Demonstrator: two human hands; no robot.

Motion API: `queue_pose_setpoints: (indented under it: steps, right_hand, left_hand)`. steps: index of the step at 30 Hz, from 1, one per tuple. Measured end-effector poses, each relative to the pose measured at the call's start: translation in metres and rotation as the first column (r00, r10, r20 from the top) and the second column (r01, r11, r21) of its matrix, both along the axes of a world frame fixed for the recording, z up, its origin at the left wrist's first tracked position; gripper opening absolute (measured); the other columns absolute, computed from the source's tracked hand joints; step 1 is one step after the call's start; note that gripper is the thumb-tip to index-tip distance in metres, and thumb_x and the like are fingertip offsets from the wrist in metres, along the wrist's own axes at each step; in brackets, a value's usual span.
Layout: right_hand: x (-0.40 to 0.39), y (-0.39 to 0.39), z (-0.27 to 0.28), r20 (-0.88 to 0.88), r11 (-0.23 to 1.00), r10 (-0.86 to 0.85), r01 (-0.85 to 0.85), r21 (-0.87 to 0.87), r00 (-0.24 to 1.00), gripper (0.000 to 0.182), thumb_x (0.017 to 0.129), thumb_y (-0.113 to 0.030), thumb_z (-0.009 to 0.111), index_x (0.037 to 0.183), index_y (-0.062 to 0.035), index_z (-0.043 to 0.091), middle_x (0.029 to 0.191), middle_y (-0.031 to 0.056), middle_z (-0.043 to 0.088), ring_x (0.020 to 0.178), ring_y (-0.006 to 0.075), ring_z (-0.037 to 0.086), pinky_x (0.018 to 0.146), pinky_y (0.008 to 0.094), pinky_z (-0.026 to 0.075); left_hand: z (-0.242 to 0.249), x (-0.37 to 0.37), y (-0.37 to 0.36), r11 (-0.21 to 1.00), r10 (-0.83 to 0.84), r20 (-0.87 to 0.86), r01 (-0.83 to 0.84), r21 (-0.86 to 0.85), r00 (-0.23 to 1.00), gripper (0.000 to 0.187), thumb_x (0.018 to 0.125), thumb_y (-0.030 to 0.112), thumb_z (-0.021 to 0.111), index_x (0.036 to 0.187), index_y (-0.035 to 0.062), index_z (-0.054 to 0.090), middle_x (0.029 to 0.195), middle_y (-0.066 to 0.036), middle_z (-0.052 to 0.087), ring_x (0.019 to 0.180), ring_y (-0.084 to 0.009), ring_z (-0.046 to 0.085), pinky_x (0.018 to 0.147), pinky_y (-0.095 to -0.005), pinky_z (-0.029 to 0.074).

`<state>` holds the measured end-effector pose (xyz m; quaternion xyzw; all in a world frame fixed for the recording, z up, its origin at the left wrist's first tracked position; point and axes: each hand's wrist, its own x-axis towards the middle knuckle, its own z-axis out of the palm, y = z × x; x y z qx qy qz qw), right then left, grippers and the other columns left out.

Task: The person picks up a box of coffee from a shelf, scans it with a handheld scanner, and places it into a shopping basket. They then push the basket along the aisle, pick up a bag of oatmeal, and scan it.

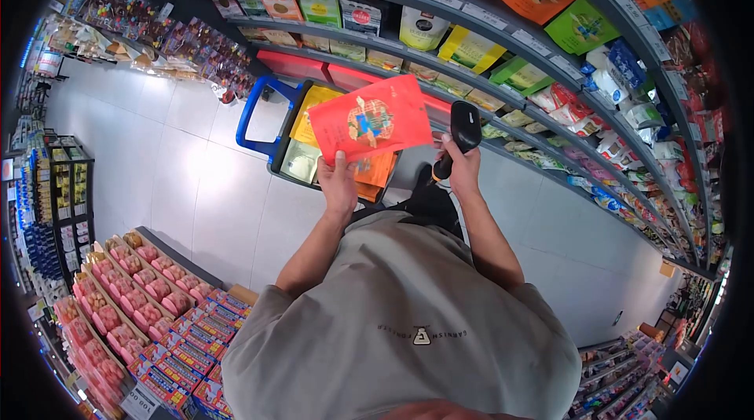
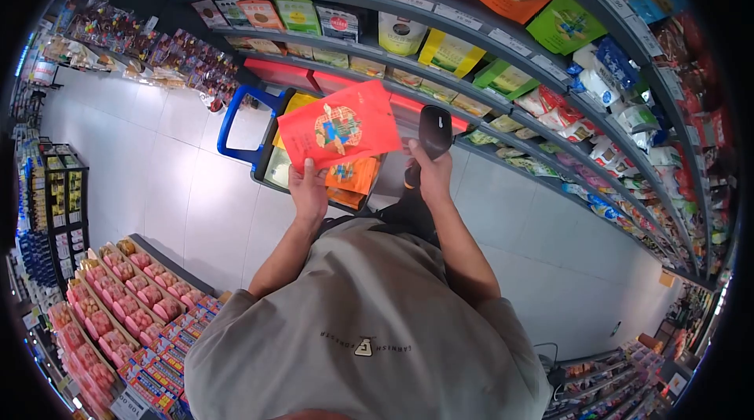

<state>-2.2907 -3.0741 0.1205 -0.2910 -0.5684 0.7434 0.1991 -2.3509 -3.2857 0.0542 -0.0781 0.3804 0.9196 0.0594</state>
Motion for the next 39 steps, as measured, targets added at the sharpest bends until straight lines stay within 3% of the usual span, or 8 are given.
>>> queue_pose_setpoints:
  steps: [7,9,11,20,26,31,35,39]
  right_hand:
    - [0.001,0.027,0.032,0.0,0.994,0.066,-0.066,0.09,0.998,0.022,0.074,-0.006,0.071,0.092,-0.0015,0.059,0.077,0.0026,0.059,0.062,0.011,0.055,0.058,0.0257,0.043]
    - [0.002,0.042,0.031,-0.142,0.986,-0.054,0.075,0.147,0.988,0.025,0.072,-0.002,0.07,0.095,-0.0017,0.059,0.079,0.0011,0.058,0.069,0.0098,0.055,0.064,0.0252,0.043]
    - [0.008,0.065,0.041,-0.126,0.992,-0.038,0.053,0.117,0.991,0.028,0.072,-0.001,0.069,0.097,-0.0014,0.058,0.081,0.0008,0.058,0.072,0.0094,0.055,0.066,0.0249,0.043]
    - [0.041,0.145,0.111,-0.303,0.994,0.094,-0.072,0.084,0.948,0.048,0.069,0.007,0.067,0.114,-0.0002,0.053,0.097,0.0034,0.057,0.084,0.0104,0.055,0.074,0.0268,0.045]
    - [0.065,0.182,0.145,-0.361,0.99,0.135,-0.11,0.09,0.923,0.049,0.067,0.01,0.066,0.112,-0.0006,0.052,0.1,0.0043,0.056,0.088,0.0124,0.054,0.078,0.028,0.045]
    - [0.083,0.203,0.157,-0.365,0.992,0.126,-0.111,0.062,0.923,0.05,0.064,0.011,0.063,0.111,-0.0032,0.053,0.1,0.003,0.054,0.088,0.0121,0.053,0.08,0.0288,0.044]
    - [0.091,0.216,0.156,-0.371,0.991,0.13,-0.126,0.034,0.92,0.047,0.067,0.008,0.066,0.111,-0.0013,0.053,0.1,0.0054,0.056,0.089,0.0129,0.054,0.078,0.0286,0.044]
    - [0.095,0.217,0.153,-0.331,0.989,0.139,-0.148,-0.002,0.933,0.049,0.067,0.01,0.062,0.113,-0.0035,0.051,0.103,0.0047,0.052,0.093,0.0151,0.052,0.087,0.0334,0.045]
  left_hand:
    - [0.044,0.017,0.042,0.998,-0.059,-0.104,0.062,0.017,0.993,0.021,0.094,0.01,0.049,0.113,0.0053,0.045,0.116,-0.01,0.057,0.103,-0.0195,0.057,0.089,-0.0378,0.046]
    - [0.047,0.018,0.057,0.996,-0.075,-0.128,0.081,0.038,0.989,0.022,0.094,0.01,0.049,0.115,0.0049,0.045,0.118,-0.01,0.056,0.104,-0.0196,0.057,0.091,-0.0378,0.046]
    - [0.051,0.022,0.074,0.994,-0.09,-0.147,0.099,0.053,0.985,0.024,0.094,0.009,0.049,0.117,0.0045,0.045,0.119,-0.01,0.056,0.106,-0.0197,0.056,0.092,-0.0377,0.045]
    - [0.061,0.044,0.155,0.923,-0.328,-0.05,0.332,0.194,0.943,0.026,0.09,0.006,0.055,0.116,0.0054,0.049,0.116,-0.008,0.058,0.102,-0.0185,0.058,0.089,-0.0366,0.046]
    - [0.052,0.062,0.204,0.825,-0.551,-0.088,0.557,0.091,0.83,0.052,0.084,0.001,0.06,0.129,0.0064,0.035,0.123,-0.008,0.051,0.103,-0.0176,0.056,0.088,-0.0348,0.047]
    - [0.069,0.082,0.247,0.755,-0.655,-0.186,0.648,-0.103,0.733,0.096,0.071,-0.01,0.067,0.142,0.0096,0.007,0.139,-0.011,0.027,0.108,-0.017,0.049,0.087,-0.0332,0.047]
    - [0.073,0.097,0.278,0.746,-0.651,-0.285,0.523,-0.412,0.704,0.11,0.068,-0.001,0.074,0.145,0.0109,-0.003,0.141,-0.012,0.025,0.112,-0.0188,0.047,0.088,-0.0331,0.045]
    - [0.075,0.106,0.286,0.669,-0.639,-0.182,0.424,-0.61,0.747,0.104,0.069,0.002,0.075,0.145,0.0108,0.005,0.141,-0.012,0.026,0.12,-0.0208,0.042,0.091,-0.0335,0.044]
